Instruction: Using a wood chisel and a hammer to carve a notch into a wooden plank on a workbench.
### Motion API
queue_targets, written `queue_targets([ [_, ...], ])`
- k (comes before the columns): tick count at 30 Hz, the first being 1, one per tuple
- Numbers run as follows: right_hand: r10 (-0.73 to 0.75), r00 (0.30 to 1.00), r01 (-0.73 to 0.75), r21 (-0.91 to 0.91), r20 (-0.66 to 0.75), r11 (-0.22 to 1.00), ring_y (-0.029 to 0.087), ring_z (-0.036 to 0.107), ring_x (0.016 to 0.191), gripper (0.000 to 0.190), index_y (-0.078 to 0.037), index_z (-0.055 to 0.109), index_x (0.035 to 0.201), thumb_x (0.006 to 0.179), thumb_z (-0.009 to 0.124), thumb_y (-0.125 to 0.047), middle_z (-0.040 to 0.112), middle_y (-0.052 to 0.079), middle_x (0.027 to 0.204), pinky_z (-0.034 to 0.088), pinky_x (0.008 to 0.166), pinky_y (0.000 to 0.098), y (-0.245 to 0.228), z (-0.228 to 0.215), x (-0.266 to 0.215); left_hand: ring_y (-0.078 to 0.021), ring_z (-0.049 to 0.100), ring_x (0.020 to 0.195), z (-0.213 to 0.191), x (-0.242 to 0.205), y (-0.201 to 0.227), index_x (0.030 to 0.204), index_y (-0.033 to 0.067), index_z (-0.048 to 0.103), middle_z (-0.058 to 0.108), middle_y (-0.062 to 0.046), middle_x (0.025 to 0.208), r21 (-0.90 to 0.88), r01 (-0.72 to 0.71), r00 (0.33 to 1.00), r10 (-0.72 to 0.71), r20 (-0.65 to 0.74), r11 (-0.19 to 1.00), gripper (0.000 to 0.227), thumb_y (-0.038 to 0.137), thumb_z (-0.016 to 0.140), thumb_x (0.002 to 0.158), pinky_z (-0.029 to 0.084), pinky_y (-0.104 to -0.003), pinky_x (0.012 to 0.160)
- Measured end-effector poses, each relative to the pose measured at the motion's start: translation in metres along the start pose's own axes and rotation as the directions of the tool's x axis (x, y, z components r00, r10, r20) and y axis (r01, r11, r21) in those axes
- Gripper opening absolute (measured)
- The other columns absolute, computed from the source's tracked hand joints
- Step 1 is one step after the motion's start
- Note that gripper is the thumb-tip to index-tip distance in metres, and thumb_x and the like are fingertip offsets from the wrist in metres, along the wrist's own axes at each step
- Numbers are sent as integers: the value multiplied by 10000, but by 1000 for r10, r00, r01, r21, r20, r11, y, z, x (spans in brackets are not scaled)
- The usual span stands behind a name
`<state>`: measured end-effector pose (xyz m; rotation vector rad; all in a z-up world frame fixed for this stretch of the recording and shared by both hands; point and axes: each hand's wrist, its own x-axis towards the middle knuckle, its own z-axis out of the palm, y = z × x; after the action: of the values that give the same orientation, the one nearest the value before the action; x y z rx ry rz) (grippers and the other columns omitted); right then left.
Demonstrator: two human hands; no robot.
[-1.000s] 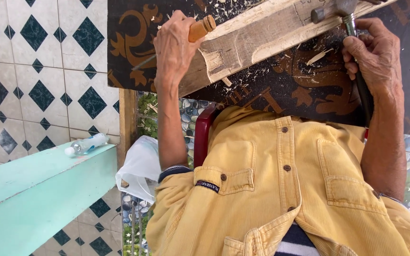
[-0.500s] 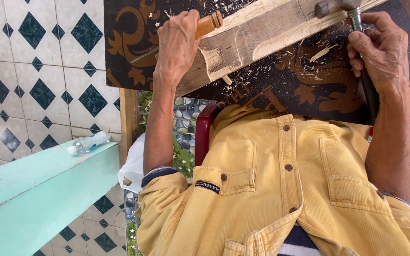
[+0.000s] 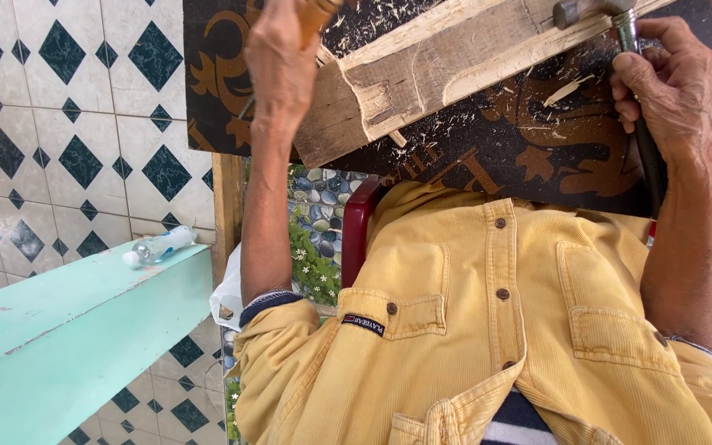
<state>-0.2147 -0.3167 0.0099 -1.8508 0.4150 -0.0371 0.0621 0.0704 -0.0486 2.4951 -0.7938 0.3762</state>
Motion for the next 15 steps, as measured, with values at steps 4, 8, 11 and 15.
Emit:
queue_targets([
  [4, 16, 1000, -16, 15, -6, 1000, 146, 381, 568, 195, 21, 459, 1452, 1257, 481, 23, 466, 143, 881, 358, 484, 286, 2, -1, 0, -299, 848, 987, -47, 11, 25, 1311, 42, 593, 768, -174, 1196, -242, -35, 999, 43, 28, 970, 551, 122, 977, 925, 743, -379, 881],
  [8, -27, 1000, 27, -34, 11, 999, 161, 408, 601, 160, 57, 451, 1474, 1320, 482, 31, 485, 154, 930, 380, 501, 286, 10, -3, -1, -279, 704, 877, -66, 1, 24, 1366, 144, 517, 673, -145, 1027, -721, -68, 997, 15, -79, 690, 394, 462, 570, 1139, 653, -398, 769],
  [11, -36, 999, 37, -37, 14, 999, 163, 407, 600, 178, 63, 452, 1494, 1326, 482, 14, 483, 156, 931, 384, 505, 291, 8, -3, -1, -337, 613, 882, -64, -6, 40, 1555, 245, 478, 623, -205, 1018, -910, -171, 969, -105, -226, 377, 338, 261, 577, 1232, 544, -472, 874],
  [15, -23, 1000, 23, -59, 6, 998, 165, 409, 603, 176, 56, 456, 1478, 1307, 468, 14, 482, 156, 928, 395, 518, 295, 2, -1, -1, -381, 595, 919, -44, -11, 50, 1605, 241, 443, 596, -234, 1104, -955, -283, 859, -419, -292, 85, 465, 373, 588, 1183, 539, -528, 933],
])
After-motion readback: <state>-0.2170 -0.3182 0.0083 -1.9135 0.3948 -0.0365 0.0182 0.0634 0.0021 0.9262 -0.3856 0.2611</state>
